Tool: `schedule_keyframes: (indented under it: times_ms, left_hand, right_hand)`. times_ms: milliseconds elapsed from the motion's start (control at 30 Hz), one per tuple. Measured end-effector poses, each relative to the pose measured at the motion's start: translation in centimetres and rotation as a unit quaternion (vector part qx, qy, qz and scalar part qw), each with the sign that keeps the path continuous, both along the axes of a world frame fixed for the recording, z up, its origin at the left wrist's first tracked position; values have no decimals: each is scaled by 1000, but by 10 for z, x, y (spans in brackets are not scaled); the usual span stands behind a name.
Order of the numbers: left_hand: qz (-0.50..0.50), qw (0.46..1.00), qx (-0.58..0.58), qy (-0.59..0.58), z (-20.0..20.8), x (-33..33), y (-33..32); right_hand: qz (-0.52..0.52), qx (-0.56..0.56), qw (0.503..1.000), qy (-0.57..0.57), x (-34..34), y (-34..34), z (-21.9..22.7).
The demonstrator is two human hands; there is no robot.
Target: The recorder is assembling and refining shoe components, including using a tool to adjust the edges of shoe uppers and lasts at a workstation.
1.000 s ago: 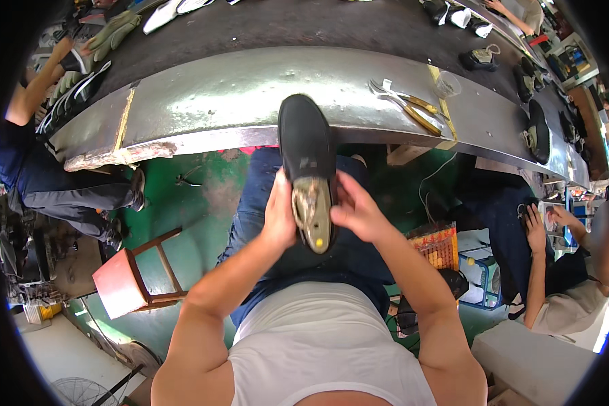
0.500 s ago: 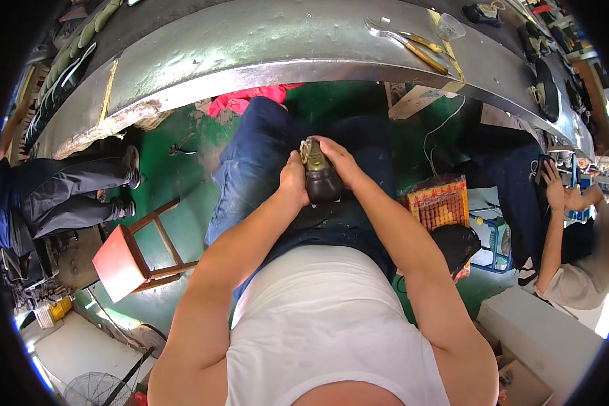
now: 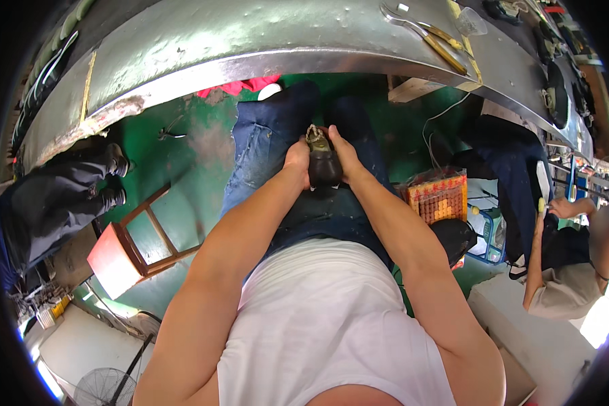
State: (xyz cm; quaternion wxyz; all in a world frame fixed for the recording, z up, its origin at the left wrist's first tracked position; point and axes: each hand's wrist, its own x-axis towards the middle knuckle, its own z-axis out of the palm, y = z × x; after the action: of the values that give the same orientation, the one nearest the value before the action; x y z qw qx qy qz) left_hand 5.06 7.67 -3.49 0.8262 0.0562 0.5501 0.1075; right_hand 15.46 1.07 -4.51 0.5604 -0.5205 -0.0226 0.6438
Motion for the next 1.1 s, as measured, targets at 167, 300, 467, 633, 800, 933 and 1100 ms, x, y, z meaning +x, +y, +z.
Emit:
schedule_keyframes:
  times_ms: [167,300,467,633,800,933,1100]
  left_hand:
    - [-19,998,-21,-59,-4,18,3]
    - [-40,996,-24,-72,-4,25,2]
    - [-38,987,-57,-147,-12,36,0]
    - [-63,981,-82,-163,-17,35,-2]
    - [-95,984,-17,-153,-25,37,-14]
    - [-88,973,-27,-212,-30,38,-8]
    - [-77,980,31,-178,14,12,-16]
  right_hand:
    - [-47,2,999,-18,6,-7,6]
    - [-70,-22,997,-22,6,-11,26]
    - [-108,-28,991,-79,7,-15,23]
    - [-120,-44,980,-153,-3,-20,31]
    - [-63,-26,949,-308,-7,-40,40]
    - [43,-46,947,-316,-3,-41,56]
    - [45,20,979,-197,7,-73,81]
